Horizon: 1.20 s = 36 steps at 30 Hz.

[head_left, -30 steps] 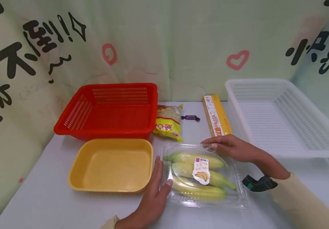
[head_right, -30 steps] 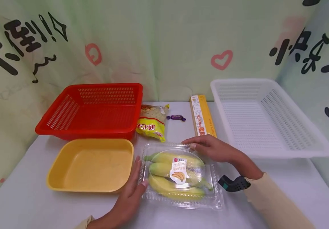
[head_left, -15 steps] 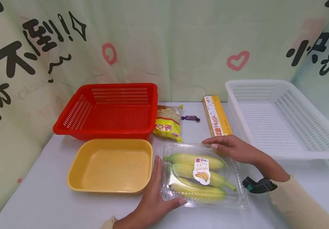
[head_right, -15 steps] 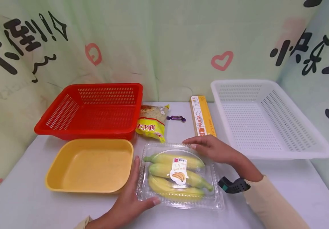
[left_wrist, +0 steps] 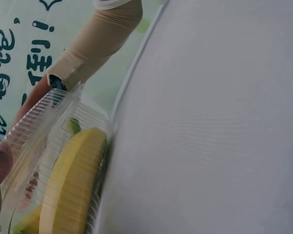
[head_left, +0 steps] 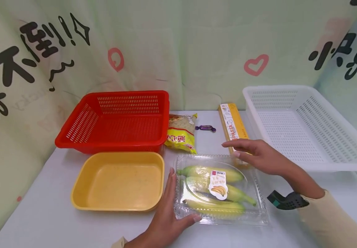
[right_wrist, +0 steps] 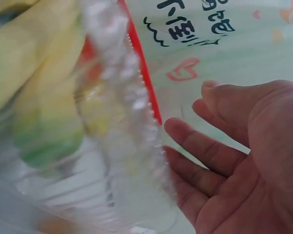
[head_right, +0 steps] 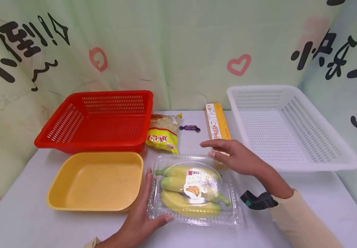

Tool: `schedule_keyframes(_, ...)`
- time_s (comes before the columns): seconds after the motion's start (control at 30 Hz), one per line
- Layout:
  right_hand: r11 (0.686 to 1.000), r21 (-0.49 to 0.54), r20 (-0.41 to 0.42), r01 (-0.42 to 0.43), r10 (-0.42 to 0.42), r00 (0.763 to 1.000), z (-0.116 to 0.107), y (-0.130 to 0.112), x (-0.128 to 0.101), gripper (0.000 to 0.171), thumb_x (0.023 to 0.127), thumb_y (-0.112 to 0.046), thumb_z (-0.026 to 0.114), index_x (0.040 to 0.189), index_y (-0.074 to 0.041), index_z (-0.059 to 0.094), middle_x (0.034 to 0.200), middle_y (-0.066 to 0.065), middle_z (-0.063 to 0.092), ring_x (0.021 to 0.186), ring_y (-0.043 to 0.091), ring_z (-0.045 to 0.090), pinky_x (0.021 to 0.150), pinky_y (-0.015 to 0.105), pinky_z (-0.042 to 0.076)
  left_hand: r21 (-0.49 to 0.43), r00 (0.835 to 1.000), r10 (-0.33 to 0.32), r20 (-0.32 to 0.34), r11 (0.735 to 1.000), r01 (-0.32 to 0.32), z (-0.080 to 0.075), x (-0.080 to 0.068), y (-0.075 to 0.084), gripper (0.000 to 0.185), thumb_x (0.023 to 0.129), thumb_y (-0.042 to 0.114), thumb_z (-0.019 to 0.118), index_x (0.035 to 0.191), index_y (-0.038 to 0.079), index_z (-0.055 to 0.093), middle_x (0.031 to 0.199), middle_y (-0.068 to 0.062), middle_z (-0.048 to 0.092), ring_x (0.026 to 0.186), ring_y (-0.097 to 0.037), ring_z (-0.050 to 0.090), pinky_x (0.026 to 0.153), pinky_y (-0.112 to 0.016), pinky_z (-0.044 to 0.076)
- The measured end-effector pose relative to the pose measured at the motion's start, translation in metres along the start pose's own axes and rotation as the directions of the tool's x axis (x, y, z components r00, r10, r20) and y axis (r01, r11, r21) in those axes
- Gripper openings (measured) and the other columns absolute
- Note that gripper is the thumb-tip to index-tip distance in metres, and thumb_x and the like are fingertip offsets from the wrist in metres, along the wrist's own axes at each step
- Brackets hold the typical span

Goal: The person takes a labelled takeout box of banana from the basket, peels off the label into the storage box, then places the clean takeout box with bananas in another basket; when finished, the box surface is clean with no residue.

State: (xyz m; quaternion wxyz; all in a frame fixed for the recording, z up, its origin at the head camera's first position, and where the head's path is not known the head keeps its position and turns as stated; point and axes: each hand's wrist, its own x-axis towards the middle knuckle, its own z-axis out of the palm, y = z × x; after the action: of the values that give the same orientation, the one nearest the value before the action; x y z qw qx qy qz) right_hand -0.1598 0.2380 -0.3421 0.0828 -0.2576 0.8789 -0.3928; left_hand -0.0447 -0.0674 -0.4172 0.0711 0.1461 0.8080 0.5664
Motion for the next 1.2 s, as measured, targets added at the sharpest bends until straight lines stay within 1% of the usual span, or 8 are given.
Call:
schedule_keyframes(0.07, 1.0, 0.006, -0.028, 0.014, -0.014, 0.999, -0.003, -0.006, -0.002, 0.032, 0.098, -0.016, 0.059, 0.13, -0.017, 0.063, 0.127, 0.002, 0.063, 0.113, 0.024, 0.057, 0.086, 0.024, 0.05, -0.001, 1.0, 0.002, 0.002, 1.0, -0.002, 0.0, 0.0, 0.0, 0.119, 0.076, 0.041, 0.082, 0.156, 0.027, -0.005, 0.162, 0.01, -0.009, 0.145, -0.009, -0.004, 0.116, -0.048, 0.009)
schedule_keyframes(0.17, 0.998, 0.042, -0.033, 0.052, -0.051, 0.998, -0.007, -0.013, -0.006, 0.031, 0.098, -0.011, 0.059, 0.128, -0.012, 0.065, 0.121, 0.001, 0.067, 0.108, 0.02, 0.063, 0.085, 0.021, 0.051, -0.003, 1.0, 0.004, 0.007, 1.0, -0.004, -0.001, -0.001, -0.001, 0.119, 0.077, 0.043, 0.081, 0.156, 0.029, -0.007, 0.161, 0.013, -0.009, 0.145, -0.008, -0.003, 0.116, -0.047, 0.009)
schedule_keyframes(0.27, 0.989, 0.128, 0.061, 0.076, -0.084, 0.995, -0.008, -0.019, -0.008, 0.031, 0.098, -0.007, 0.058, 0.128, -0.005, 0.064, 0.119, 0.004, 0.068, 0.109, 0.018, 0.064, 0.086, 0.023, 0.051, -0.015, 1.0, 0.001, 0.016, 1.0, 0.0, -0.001, -0.001, -0.001, 0.118, 0.078, 0.044, 0.08, 0.156, 0.031, -0.008, 0.16, 0.016, -0.01, 0.145, -0.008, -0.004, 0.116, -0.047, 0.008)
schedule_keyframes(0.4, 0.974, 0.211, 0.214, 0.077, -0.123, 0.969, -0.006, -0.024, -0.01, 0.032, 0.099, -0.006, 0.055, 0.13, 0.0, 0.06, 0.121, 0.01, 0.066, 0.112, 0.016, 0.062, 0.088, 0.026, 0.052, -0.044, 1.0, -0.004, 0.027, 0.999, 0.005, -0.001, -0.001, 0.0, 0.117, 0.078, 0.043, 0.079, 0.155, 0.033, -0.009, 0.16, 0.016, -0.01, 0.145, -0.008, -0.005, 0.115, -0.049, 0.008)
schedule_keyframes(0.5, 0.971, 0.225, 0.26, 0.082, -0.141, 0.955, -0.002, -0.026, -0.009, 0.032, 0.099, -0.006, 0.056, 0.13, 0.0, 0.06, 0.123, 0.011, 0.065, 0.114, 0.017, 0.061, 0.089, 0.026, 0.052, -0.051, 1.0, -0.004, 0.031, 0.999, 0.006, -0.002, 0.0, 0.001, 0.118, 0.079, 0.043, 0.079, 0.155, 0.033, -0.009, 0.16, 0.015, -0.009, 0.145, -0.009, -0.005, 0.115, -0.05, 0.007)
schedule_keyframes(0.6, 0.971, 0.225, 0.272, 0.082, -0.143, 0.952, 0.003, -0.03, -0.008, 0.032, 0.098, -0.008, 0.057, 0.129, -0.001, 0.061, 0.124, 0.011, 0.064, 0.115, 0.019, 0.06, 0.089, 0.027, 0.052, -0.06, 0.999, -0.006, 0.036, 0.998, 0.009, -0.002, 0.0, 0.002, 0.118, 0.079, 0.042, 0.08, 0.155, 0.033, -0.01, 0.16, 0.015, -0.008, 0.145, -0.01, -0.004, 0.115, -0.05, 0.007)
schedule_keyframes(0.8, 0.975, 0.217, 0.294, 0.045, -0.109, 0.95, 0.013, -0.036, -0.007, 0.033, 0.097, -0.014, 0.061, 0.129, -0.006, 0.063, 0.126, 0.007, 0.063, 0.114, 0.019, 0.06, 0.087, 0.029, 0.053, -0.071, 0.999, -0.005, 0.042, 0.997, 0.008, -0.002, 0.0, 0.002, 0.118, 0.079, 0.04, 0.08, 0.156, 0.031, -0.009, 0.161, 0.014, -0.007, 0.145, -0.009, -0.003, 0.115, -0.049, 0.007)
schedule_keyframes(1.2, 0.99, 0.129, 0.256, 0.053, -0.085, 0.963, 0.019, -0.036, -0.003, 0.035, 0.092, -0.016, 0.069, 0.125, -0.003, 0.065, 0.119, 0.006, 0.067, 0.108, 0.016, 0.064, 0.086, 0.029, 0.053, -0.028, 0.999, 0.004, 0.04, 1.0, -0.003, -0.002, 0.0, 0.0, 0.119, 0.079, 0.039, 0.081, 0.155, 0.031, -0.01, 0.161, 0.012, -0.006, 0.145, -0.008, -0.003, 0.116, -0.048, 0.009)
